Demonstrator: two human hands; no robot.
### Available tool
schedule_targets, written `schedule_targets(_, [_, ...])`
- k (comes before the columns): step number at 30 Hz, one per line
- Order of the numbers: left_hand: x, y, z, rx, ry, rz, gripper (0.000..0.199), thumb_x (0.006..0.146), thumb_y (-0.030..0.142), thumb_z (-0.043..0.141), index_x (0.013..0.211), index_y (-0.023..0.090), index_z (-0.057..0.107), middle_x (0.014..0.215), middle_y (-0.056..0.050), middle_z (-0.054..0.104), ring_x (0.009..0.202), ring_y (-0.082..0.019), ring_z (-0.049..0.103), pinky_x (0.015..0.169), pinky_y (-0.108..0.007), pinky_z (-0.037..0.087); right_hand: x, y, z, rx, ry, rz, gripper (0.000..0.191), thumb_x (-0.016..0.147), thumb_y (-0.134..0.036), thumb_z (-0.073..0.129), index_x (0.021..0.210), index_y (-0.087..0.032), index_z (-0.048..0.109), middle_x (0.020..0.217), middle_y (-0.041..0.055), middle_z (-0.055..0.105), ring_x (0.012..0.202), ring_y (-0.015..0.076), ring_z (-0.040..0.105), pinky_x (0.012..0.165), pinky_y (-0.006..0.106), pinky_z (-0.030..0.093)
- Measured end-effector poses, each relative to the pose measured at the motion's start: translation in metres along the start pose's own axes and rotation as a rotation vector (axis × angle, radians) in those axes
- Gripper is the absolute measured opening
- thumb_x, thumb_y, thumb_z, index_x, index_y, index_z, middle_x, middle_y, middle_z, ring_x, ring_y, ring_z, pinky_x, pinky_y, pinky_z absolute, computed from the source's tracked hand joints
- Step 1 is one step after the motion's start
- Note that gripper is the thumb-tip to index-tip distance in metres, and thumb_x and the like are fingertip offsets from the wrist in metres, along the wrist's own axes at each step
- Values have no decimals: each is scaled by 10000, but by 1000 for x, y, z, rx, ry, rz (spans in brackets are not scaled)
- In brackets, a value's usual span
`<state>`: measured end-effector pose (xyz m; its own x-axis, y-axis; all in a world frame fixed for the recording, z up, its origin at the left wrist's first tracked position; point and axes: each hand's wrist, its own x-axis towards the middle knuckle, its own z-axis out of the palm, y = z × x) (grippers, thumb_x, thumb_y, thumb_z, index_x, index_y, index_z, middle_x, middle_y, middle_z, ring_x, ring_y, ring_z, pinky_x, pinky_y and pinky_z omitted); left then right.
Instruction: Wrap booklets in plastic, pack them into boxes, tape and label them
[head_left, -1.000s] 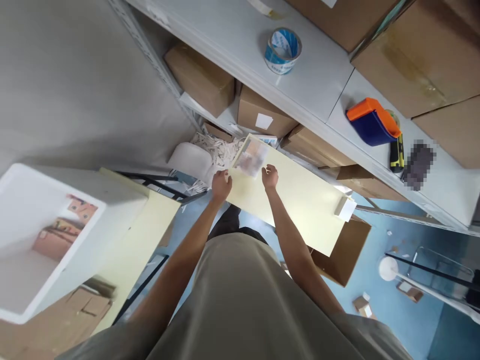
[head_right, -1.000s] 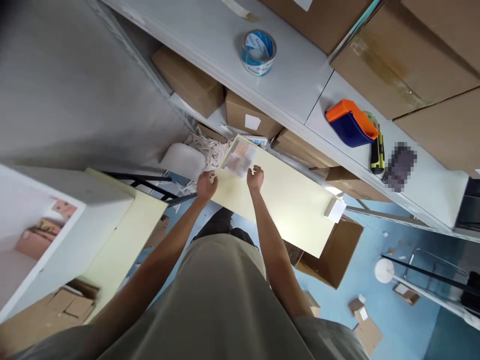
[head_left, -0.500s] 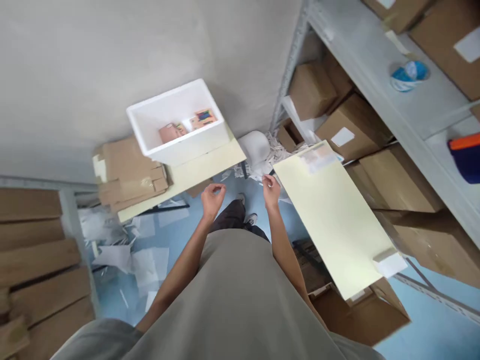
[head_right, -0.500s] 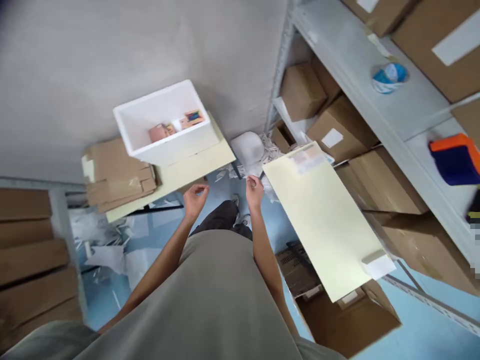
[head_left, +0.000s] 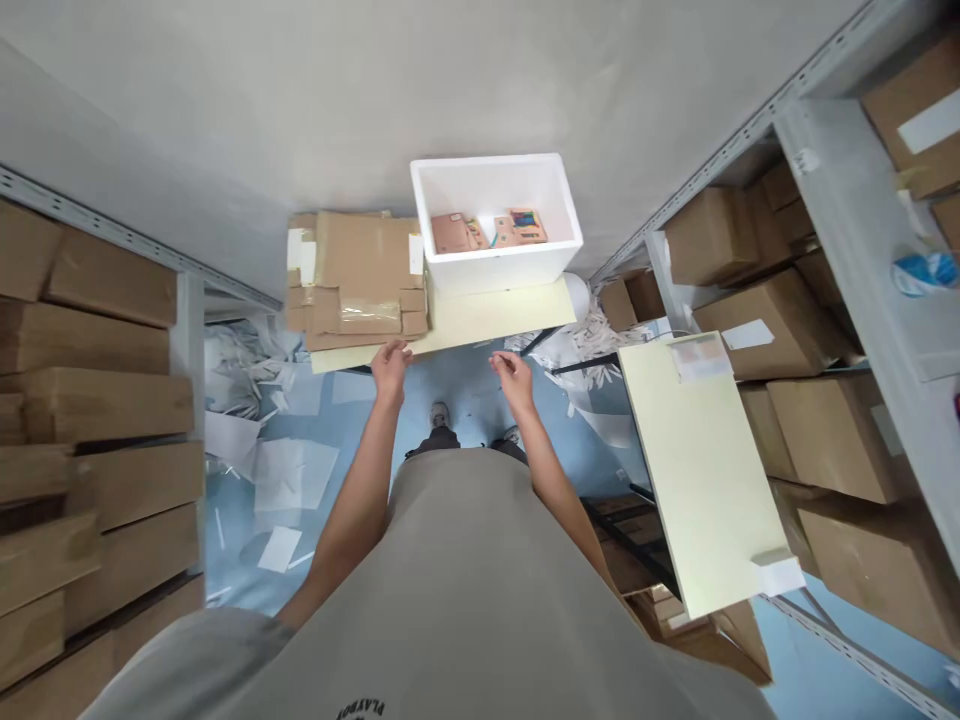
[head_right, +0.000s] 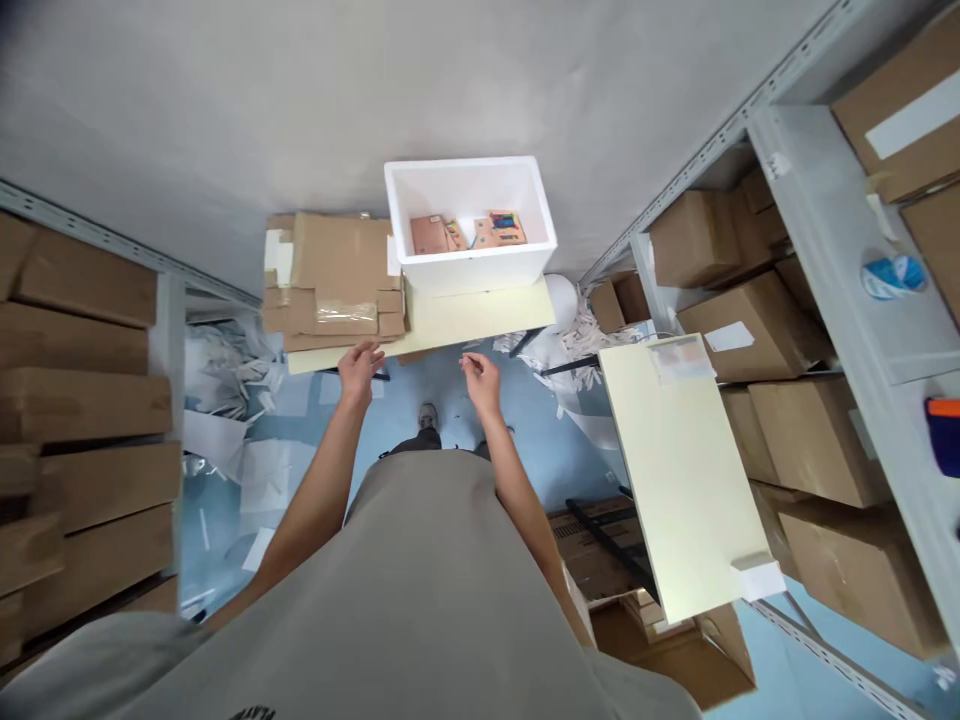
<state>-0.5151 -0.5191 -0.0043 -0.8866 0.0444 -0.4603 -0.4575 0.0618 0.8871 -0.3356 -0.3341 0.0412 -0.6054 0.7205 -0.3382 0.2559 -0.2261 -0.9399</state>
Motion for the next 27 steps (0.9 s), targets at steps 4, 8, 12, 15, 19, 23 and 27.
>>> schedule_targets(4, [62, 5, -48, -76, 66, -126, 186, 754, 233, 675, 880, 219, 539, 803, 31, 614, 814, -105, 687, 897, -281, 590, -7, 16, 64, -24, -69, 13, 394, 815, -594, 728, 985, -238, 732, 993, 85, 807, 926, 243, 764, 993, 447, 611])
schedule_targets(8, [106, 12, -60, -163, 88, -227, 181, 822, 204, 710, 870, 221, 537, 839, -14, 623, 930, -138, 713, 916, -269, 597, -12, 19, 102, -56, -54, 21, 425, 815, -626, 725, 984, -237, 744, 984, 89, 813, 911, 247, 765, 928, 425, 623])
schedule_targets(12, [129, 20, -56, -263, 142, -366, 97, 929, 190, 675, 908, 210, 582, 903, -64, 657, 977, -159, 727, 871, -239, 610, -12, 12, 117, -57, 13, 25, 398, 814, -604, 738, 966, -236, 754, 964, 83, 818, 904, 259, 767, 920, 440, 633])
schedule_targets(15, [140, 27, -53, -324, 159, -432, 65, 960, 178, 673, 934, 201, 618, 866, -48, 662, 873, -139, 718, 789, -213, 612, -9, 7, 122, -60, 43, 37, 369, 811, -573, 741, 965, -238, 754, 954, 78, 817, 903, 273, 769, 932, 469, 634])
schedule_targets(19, [152, 47, -45, -409, 156, -406, 114, 944, 135, 718, 1015, 200, 657, 864, -28, 696, 820, -117, 706, 749, -199, 614, -1, -3, 130, -82, 65, 6, 371, 811, -568, 713, 966, -233, 750, 955, 86, 813, 889, 279, 762, 906, 474, 629])
schedule_targets(23, [153, 71, -52, -498, 143, -273, 172, 944, 52, 687, 1025, 201, 658, 986, -33, 749, 946, -94, 740, 876, -195, 611, 8, -21, 137, -72, 74, -50, 360, 840, -550, 694, 979, -221, 743, 946, 85, 812, 866, 263, 755, 902, 461, 620])
schedule_targets(27, [143, 85, -90, -538, 38, -45, 230, 853, 131, 846, 995, 202, 680, 1043, -37, 774, 982, -129, 758, 926, -263, 613, 15, -52, 137, -52, 80, -124, 363, 871, -524, 702, 1026, -199, 749, 989, 94, 812, 909, 254, 752, 935, 440, 600])
